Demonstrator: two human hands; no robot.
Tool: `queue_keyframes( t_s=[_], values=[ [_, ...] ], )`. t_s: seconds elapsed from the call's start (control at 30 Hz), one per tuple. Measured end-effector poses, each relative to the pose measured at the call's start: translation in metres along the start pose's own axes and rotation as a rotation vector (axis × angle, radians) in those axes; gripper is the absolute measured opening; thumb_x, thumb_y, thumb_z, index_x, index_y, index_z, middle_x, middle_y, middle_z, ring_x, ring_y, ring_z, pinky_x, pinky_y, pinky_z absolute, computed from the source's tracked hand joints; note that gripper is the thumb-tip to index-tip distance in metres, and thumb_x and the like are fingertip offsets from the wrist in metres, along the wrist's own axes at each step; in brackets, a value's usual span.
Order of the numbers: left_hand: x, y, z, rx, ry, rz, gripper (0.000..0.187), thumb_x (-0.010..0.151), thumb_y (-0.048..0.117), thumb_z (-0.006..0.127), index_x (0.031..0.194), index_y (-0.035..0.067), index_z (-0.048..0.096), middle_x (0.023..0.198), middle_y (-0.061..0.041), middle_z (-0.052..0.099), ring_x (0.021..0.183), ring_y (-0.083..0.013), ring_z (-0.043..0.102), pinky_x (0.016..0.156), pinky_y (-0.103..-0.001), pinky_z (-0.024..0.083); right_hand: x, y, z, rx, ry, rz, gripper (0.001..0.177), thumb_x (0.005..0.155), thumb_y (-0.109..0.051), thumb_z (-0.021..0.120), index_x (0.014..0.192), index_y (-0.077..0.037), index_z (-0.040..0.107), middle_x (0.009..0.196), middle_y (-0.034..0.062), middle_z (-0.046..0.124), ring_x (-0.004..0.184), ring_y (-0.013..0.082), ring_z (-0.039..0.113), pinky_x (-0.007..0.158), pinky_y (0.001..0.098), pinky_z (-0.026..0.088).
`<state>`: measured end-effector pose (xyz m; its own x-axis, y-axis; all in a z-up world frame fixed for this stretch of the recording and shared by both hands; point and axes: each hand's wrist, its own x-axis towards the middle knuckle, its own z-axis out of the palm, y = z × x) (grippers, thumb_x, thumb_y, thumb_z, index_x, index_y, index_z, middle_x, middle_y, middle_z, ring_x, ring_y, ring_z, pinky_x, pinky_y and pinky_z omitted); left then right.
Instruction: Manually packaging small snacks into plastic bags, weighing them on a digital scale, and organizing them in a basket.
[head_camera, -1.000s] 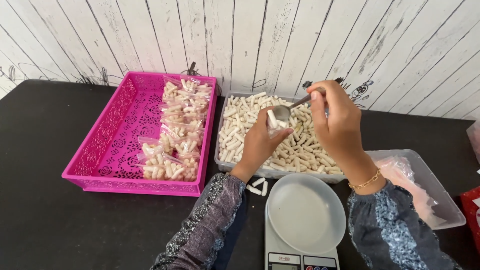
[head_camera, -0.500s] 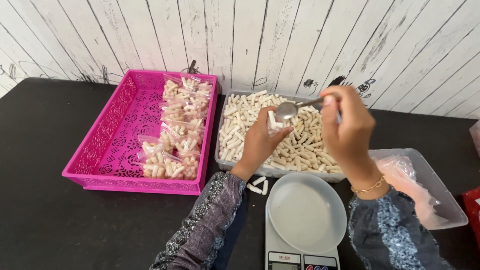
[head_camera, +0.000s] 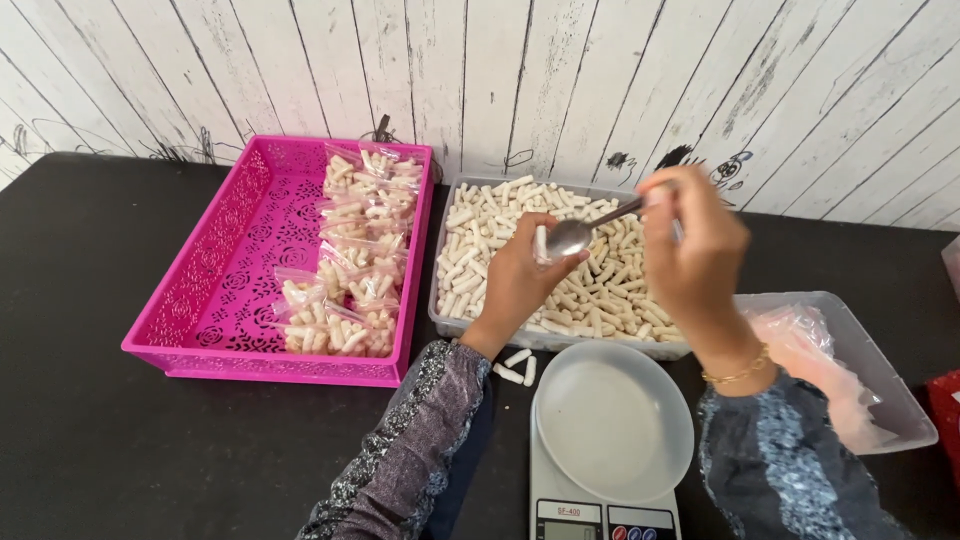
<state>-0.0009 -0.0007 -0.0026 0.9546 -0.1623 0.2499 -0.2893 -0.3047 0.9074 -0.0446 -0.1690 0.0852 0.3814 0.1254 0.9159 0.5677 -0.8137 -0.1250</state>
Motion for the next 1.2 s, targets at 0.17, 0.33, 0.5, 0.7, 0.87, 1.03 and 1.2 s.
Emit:
queue_keyframes(
  t_s=[0.17, 0.33, 0.5, 0.7, 0.87, 1.03, 1.2],
  values=[
    [0.003, -0.001, 0.005, 0.040, -0.001, -0.012, 0.063, 0.074, 0.061, 0.077, 0.120, 0.027, 0.051, 0.103, -0.017, 0.073, 0.104, -0.0384, 0.071, 0.094, -0.045, 0.055, 0.003, -0.020, 0.001, 0.046, -0.037, -0.001, 0.019, 0.108, -0.013, 0.051, 0.097, -0.008, 0.066, 0.075, 0.0079, 0.064, 0.067, 0.0300, 0.065, 0.068, 0.0360, 0.053],
    [-0.002, 0.005, -0.003, 0.039, -0.009, -0.041, 0.063, 0.073, 0.060, 0.078, 0.120, 0.027, 0.052, 0.103, -0.019, 0.073, 0.104, -0.0390, 0.071, 0.093, -0.046, 0.055, 0.005, -0.016, -0.002, 0.054, 0.023, 0.012, 0.022, 0.111, -0.012, 0.048, 0.099, -0.006, 0.065, 0.078, 0.0078, 0.064, 0.070, 0.0279, 0.065, 0.070, 0.0346, 0.053],
    [0.001, -0.001, 0.001, 0.047, 0.050, 0.131, 0.054, 0.072, 0.050, 0.084, 0.109, 0.022, 0.057, 0.095, -0.010, 0.073, 0.099, -0.0340, 0.071, 0.087, -0.042, 0.056, -0.006, -0.013, 0.014, 0.060, -0.051, 0.024, 0.023, 0.108, -0.013, 0.049, 0.093, -0.007, 0.064, 0.075, 0.0092, 0.063, 0.064, 0.0278, 0.062, 0.065, 0.0347, 0.051],
    [0.004, -0.006, 0.005, 0.035, 0.039, 0.131, 0.058, 0.072, 0.052, 0.083, 0.111, 0.020, 0.054, 0.086, -0.007, 0.074, 0.094, -0.0341, 0.071, 0.085, -0.047, 0.057, 0.008, -0.020, -0.010, -0.021, 0.091, 0.026, 0.022, 0.112, -0.017, 0.049, 0.098, -0.010, 0.064, 0.084, 0.0023, 0.065, 0.074, 0.0235, 0.068, 0.073, 0.0327, 0.052],
    [0.007, -0.013, 0.010, 0.052, 0.018, 0.106, 0.058, 0.074, 0.056, 0.081, 0.115, 0.025, 0.054, 0.098, -0.006, 0.074, 0.100, -0.0320, 0.072, 0.090, -0.042, 0.057, -0.006, -0.028, 0.007, 0.050, -0.013, 0.016, 0.021, 0.107, -0.015, 0.048, 0.095, -0.007, 0.064, 0.077, 0.0072, 0.062, 0.066, 0.0283, 0.063, 0.066, 0.0355, 0.050],
    [0.003, -0.005, 0.004, 0.043, 0.016, 0.072, 0.059, 0.074, 0.053, 0.081, 0.116, 0.023, 0.053, 0.101, -0.007, 0.073, 0.101, -0.0334, 0.071, 0.092, -0.045, 0.056, 0.007, -0.028, -0.011, -0.055, 0.055, 0.004, 0.021, 0.110, -0.014, 0.050, 0.098, -0.008, 0.065, 0.081, 0.0053, 0.063, 0.070, 0.0290, 0.063, 0.072, 0.0363, 0.050],
    [0.002, -0.005, 0.003, -0.041, 0.008, 0.078, 0.058, 0.075, 0.049, 0.084, 0.119, 0.026, 0.055, 0.098, -0.005, 0.074, 0.097, -0.0288, 0.073, 0.090, -0.039, 0.056, 0.000, -0.042, 0.006, 0.064, -0.014, 0.059, 0.021, 0.107, -0.015, 0.050, 0.094, -0.009, 0.066, 0.073, 0.0075, 0.063, 0.066, 0.0321, 0.064, 0.066, 0.0362, 0.052]
  ],
)
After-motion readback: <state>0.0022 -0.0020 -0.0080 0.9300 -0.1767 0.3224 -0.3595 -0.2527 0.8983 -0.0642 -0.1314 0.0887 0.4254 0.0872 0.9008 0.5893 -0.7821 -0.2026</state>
